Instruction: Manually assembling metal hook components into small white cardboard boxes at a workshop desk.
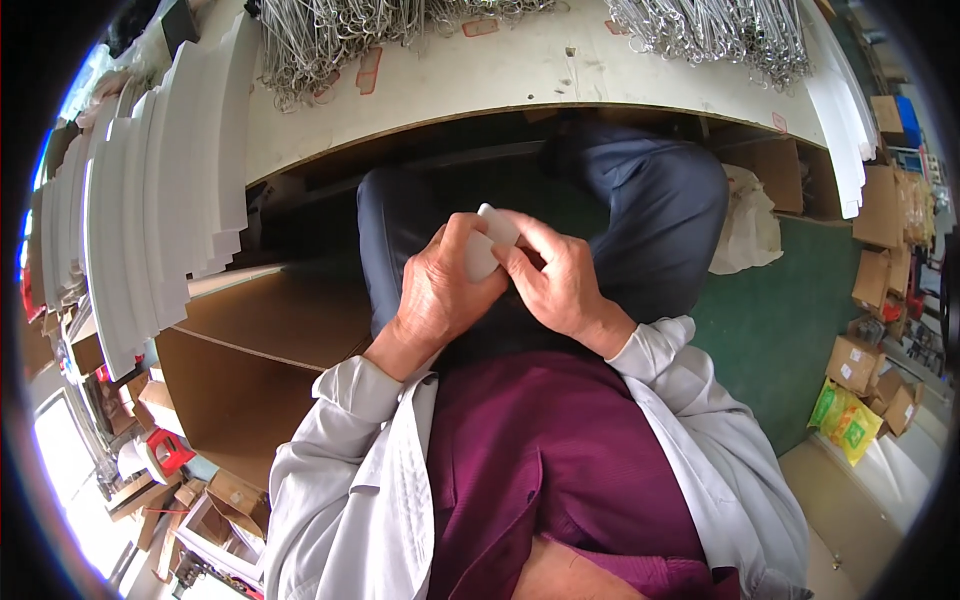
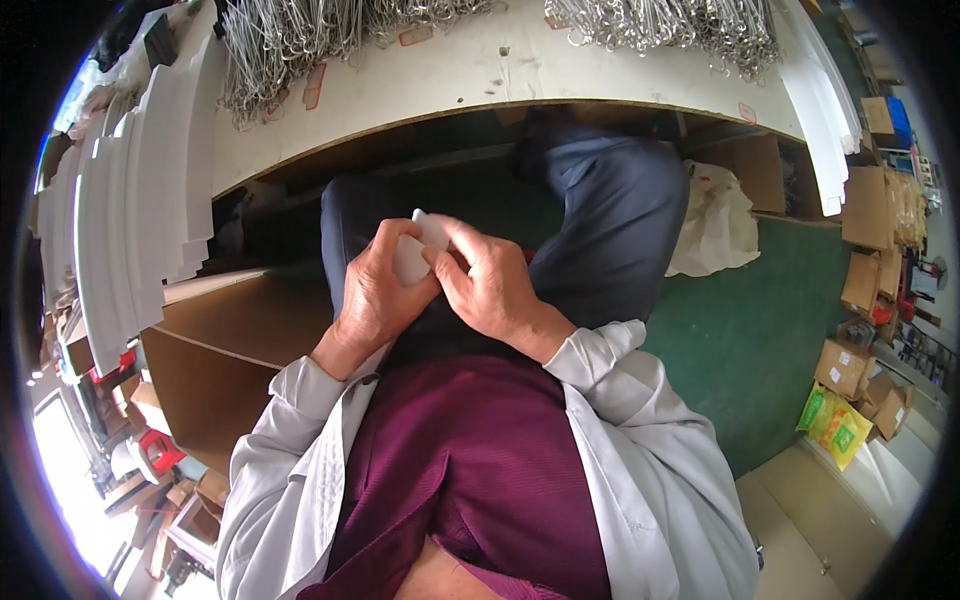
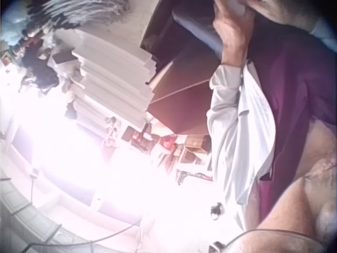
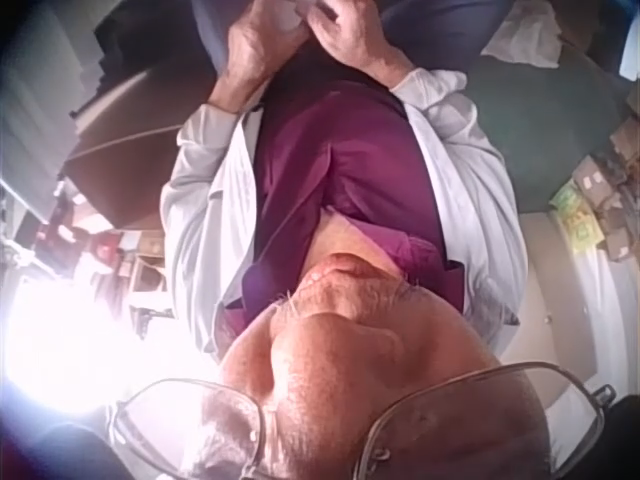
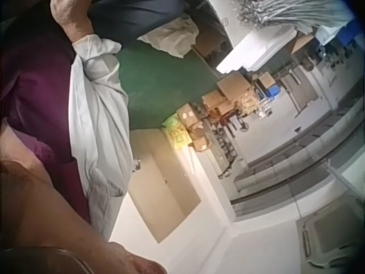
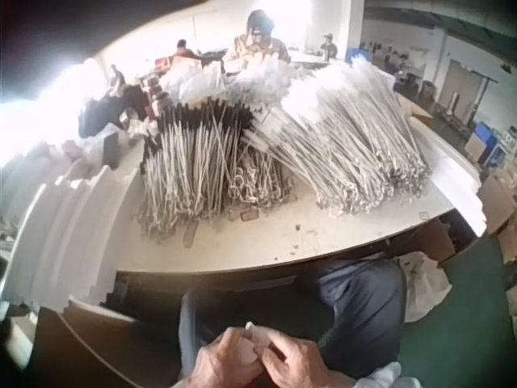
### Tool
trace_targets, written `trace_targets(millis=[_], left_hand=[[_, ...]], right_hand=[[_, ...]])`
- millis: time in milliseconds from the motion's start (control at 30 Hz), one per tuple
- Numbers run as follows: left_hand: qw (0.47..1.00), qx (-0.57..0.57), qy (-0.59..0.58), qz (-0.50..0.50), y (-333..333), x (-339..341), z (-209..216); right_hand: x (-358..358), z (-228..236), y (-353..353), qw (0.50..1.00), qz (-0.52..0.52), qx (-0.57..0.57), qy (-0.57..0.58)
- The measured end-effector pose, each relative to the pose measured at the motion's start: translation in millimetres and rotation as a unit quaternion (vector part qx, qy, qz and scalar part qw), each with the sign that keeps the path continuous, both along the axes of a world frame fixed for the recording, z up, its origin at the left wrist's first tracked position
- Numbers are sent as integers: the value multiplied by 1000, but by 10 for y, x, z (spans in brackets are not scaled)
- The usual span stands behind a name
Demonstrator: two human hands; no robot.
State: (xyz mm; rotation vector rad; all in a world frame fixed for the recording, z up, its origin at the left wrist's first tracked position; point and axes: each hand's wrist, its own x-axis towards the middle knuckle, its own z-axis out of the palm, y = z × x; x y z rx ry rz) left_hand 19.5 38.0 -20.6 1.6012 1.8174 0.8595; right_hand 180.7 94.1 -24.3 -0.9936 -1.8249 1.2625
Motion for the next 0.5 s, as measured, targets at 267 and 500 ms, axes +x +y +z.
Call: trace_targets(millis=[267, 500], left_hand=[[999, -32, -7, 28, -63, 68, 11], [999, -10, 21, 29, -80, 51, -53]], right_hand=[[11, 87, -26, 995, 1, -90, -36], [-130, -20, -51, 998, -29, -57, -2]])
